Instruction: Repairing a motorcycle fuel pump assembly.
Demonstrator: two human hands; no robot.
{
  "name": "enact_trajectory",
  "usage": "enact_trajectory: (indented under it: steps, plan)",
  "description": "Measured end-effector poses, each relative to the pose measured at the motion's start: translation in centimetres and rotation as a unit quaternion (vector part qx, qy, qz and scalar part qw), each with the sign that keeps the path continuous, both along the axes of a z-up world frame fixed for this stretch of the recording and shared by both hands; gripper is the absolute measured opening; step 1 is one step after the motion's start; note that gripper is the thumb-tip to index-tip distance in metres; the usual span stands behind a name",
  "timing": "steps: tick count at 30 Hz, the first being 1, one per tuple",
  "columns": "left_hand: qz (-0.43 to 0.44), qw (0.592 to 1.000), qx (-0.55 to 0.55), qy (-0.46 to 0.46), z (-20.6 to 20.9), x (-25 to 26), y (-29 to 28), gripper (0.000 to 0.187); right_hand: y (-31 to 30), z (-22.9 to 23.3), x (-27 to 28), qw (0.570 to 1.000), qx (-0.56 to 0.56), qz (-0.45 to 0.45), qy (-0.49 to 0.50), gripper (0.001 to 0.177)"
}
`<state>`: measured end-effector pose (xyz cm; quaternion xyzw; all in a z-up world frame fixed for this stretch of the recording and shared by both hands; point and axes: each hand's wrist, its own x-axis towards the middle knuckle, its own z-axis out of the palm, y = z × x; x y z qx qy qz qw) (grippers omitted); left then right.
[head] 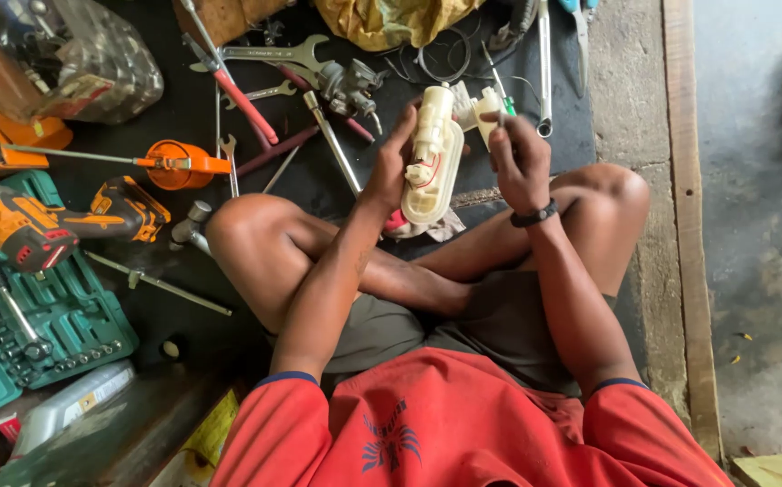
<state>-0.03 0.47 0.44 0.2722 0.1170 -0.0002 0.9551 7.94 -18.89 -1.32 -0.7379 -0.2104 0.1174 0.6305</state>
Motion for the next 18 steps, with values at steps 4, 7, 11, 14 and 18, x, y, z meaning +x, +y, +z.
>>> enact_trajectory:
  steps: [4, 7, 11, 14, 18]
  plan:
    - [0.039, 0.996, 0.081, -0.003, -3.7, 0.9, 1.0, 0.036, -0.1, 1.0, -1.1, 0.992, -0.079, 0.051, -0.085, 0.024]
    - [0.059, 0.993, 0.097, 0.004, -6.5, 1.2, 1.1, 0.033, 0.0, 1.8, -1.5, 0.984, -0.113, 0.069, -0.12, 0.025]
    - [0.094, 0.971, 0.213, 0.048, -7.1, 1.4, 1.2, 0.037, 0.0, 2.3, -1.4, 0.98, -0.11, 0.082, -0.143, 0.023]
    - [0.081, 0.968, 0.23, 0.06, -6.4, 1.4, 1.2, 0.039, 0.1, 2.5, -1.3, 0.98, -0.102, 0.086, -0.146, 0.023]
    - [0.062, 0.968, 0.236, 0.064, -5.3, 1.5, 1.4, 0.04, 0.1, 2.2, -1.4, 0.985, -0.073, 0.105, -0.113, 0.023]
